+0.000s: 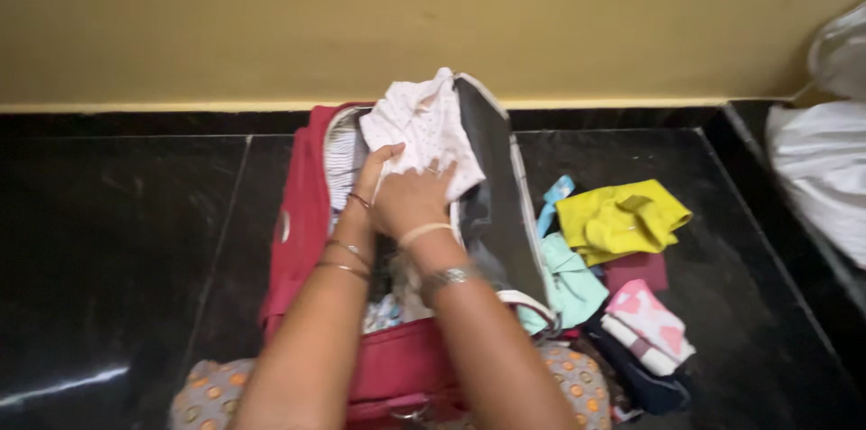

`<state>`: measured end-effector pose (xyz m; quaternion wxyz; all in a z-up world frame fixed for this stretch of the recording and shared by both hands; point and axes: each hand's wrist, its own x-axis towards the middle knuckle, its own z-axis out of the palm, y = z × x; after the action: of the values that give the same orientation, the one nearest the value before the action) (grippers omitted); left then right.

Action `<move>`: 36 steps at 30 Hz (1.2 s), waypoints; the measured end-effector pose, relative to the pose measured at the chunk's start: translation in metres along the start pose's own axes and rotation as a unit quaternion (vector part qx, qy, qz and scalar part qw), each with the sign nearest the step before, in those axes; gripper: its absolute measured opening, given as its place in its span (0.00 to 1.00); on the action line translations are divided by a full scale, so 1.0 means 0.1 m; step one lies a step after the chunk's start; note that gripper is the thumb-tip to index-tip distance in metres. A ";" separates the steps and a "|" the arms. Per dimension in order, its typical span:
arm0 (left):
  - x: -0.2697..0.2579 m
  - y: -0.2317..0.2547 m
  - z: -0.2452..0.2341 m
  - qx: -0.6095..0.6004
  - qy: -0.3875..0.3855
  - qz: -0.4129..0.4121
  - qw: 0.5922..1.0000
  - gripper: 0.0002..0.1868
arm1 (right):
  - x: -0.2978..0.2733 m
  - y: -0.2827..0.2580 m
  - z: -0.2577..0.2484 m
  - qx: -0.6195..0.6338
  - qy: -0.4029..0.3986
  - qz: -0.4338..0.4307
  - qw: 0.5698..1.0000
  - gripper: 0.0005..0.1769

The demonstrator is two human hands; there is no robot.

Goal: The person packs folded clothes into a red travel bag. They place various garments, including jeans, shirts, and patterned items, into the bag one by one, arranging them neatly. Finally, the person closes the bag's flap and zips it shut.

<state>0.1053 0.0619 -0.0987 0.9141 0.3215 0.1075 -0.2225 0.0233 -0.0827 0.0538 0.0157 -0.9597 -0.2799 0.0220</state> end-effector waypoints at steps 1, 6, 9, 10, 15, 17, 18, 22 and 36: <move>0.04 0.02 -0.06 0.107 0.036 0.098 0.989 0.28 | 0.11 -0.04 0.03 0.014 0.065 0.006 0.998 0.40; 0.05 0.01 -0.05 0.455 0.250 0.468 0.715 0.16 | 0.59 -0.02 0.33 0.131 0.205 0.092 0.966 0.26; -0.20 -0.01 0.20 0.434 0.382 0.497 0.648 0.18 | 0.81 0.20 0.86 -0.007 0.248 0.069 0.966 0.30; -0.25 -0.02 0.27 0.474 0.370 0.510 0.615 0.18 | 0.87 0.26 1.05 -0.075 0.248 0.053 0.964 0.31; -0.26 -0.12 0.35 0.689 0.326 0.433 0.481 0.14 | 1.08 0.46 1.53 0.206 0.147 0.159 0.954 0.42; -0.20 -0.18 0.38 0.741 0.349 0.397 0.413 0.17 | 1.07 0.61 1.57 0.310 0.173 0.220 0.909 0.48; -0.22 -0.19 0.39 0.760 0.363 0.357 0.405 0.19 | 1.05 0.69 1.59 0.326 0.182 0.222 0.900 0.47; -0.22 -0.22 0.43 0.792 0.391 0.249 0.397 0.29 | 0.99 0.70 1.53 0.239 0.247 0.209 0.916 0.47; -0.22 -0.19 0.41 0.819 0.369 0.164 0.407 0.37 | 1.01 0.84 0.97 0.271 -0.009 0.254 0.928 0.48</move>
<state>0.0788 0.0300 -0.0698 0.1057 0.9795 0.1458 0.0900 0.1484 -0.0971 -0.0502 0.2669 -0.9575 -0.0106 0.1090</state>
